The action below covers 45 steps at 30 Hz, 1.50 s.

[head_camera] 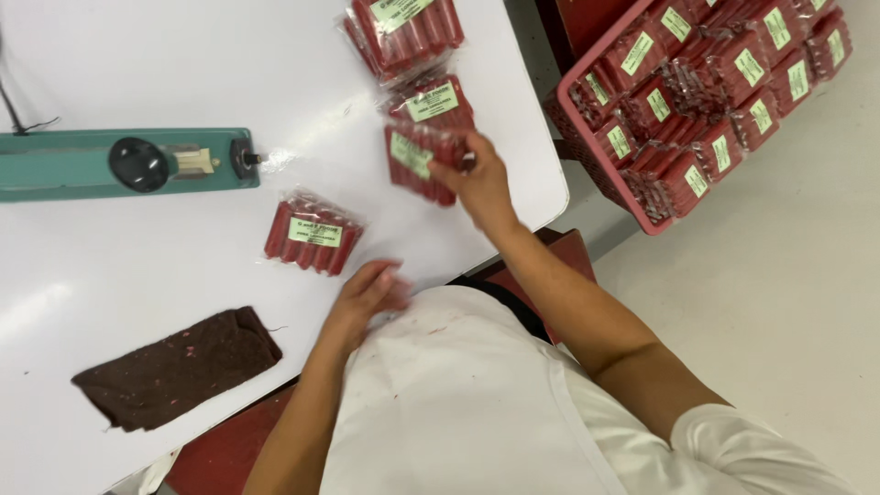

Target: The person seals packages of meat using a manual heat sealer, then places the sealed packages into a plastic crate.

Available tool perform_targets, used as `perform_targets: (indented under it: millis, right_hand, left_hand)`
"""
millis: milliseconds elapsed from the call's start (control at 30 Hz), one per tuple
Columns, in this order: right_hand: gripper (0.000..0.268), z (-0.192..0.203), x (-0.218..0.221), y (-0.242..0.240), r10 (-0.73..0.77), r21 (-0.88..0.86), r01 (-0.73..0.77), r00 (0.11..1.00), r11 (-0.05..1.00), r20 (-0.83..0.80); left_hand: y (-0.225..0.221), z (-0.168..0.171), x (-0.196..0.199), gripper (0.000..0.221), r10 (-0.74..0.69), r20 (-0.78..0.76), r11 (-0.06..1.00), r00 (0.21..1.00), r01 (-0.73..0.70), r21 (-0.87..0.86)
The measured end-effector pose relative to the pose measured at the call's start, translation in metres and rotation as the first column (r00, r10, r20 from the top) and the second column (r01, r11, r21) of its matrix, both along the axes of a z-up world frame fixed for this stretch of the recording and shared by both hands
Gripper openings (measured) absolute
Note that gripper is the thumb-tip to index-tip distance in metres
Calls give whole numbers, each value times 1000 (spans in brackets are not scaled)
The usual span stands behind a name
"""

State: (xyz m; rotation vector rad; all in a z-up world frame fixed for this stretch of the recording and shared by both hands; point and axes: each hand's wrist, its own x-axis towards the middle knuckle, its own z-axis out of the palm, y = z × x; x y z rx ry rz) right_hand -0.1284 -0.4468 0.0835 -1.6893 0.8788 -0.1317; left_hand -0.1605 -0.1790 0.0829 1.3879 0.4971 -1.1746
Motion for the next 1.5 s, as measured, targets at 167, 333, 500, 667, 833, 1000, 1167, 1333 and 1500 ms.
perform_targets:
  millis: [167, 333, 500, 667, 833, 1000, 1167, 1333, 1500]
  right_hand:
    - [48, 69, -31, 79, 226, 264, -307, 928, 914, 296]
    - [55, 96, -1, 111, 180, 500, -439, 857, 747, 484]
    - [65, 85, 42, 144, 255, 349, -506, 786, 789, 563]
    - [76, 79, 76, 187, 263, 590, -444, 891, 675, 370]
    - [82, 52, 87, 194, 324, 468, -450, 888, 760, 326]
    - [76, 42, 110, 179, 249, 292, -399, 863, 869, 439]
    - [43, 116, 179, 227, 737, -474, -579, 613, 664, 285]
    - [52, 102, 231, 265, 843, -635, -723, 498, 273, -204]
    - [69, 72, 237, 279, 820, -635, -768, 414, 80, -397]
  left_hand:
    - [-49, -65, 0, 83, 489, -310, 370, 815, -516, -773]
    - [19, 3, 49, 48, 668, -284, 250, 688, -566, -785]
    - [86, 73, 91, 35, 747, -125, 381, 653, -575, -724]
    - [142, 18, 91, 43, 752, -163, 381, 638, -624, -683]
    - [170, 39, 106, 45, 729, -132, 447, 671, -614, -651]
    - [195, 2, 125, 39, 689, -84, 608, 720, -637, -474]
    - [185, -53, 164, 46, 398, -81, 874, 914, -404, -272]
    - [177, -62, 183, 64, 813, -172, 425, 557, -768, -480]
    - [177, -69, 178, 58, 886, -285, 239, 366, -887, -396]
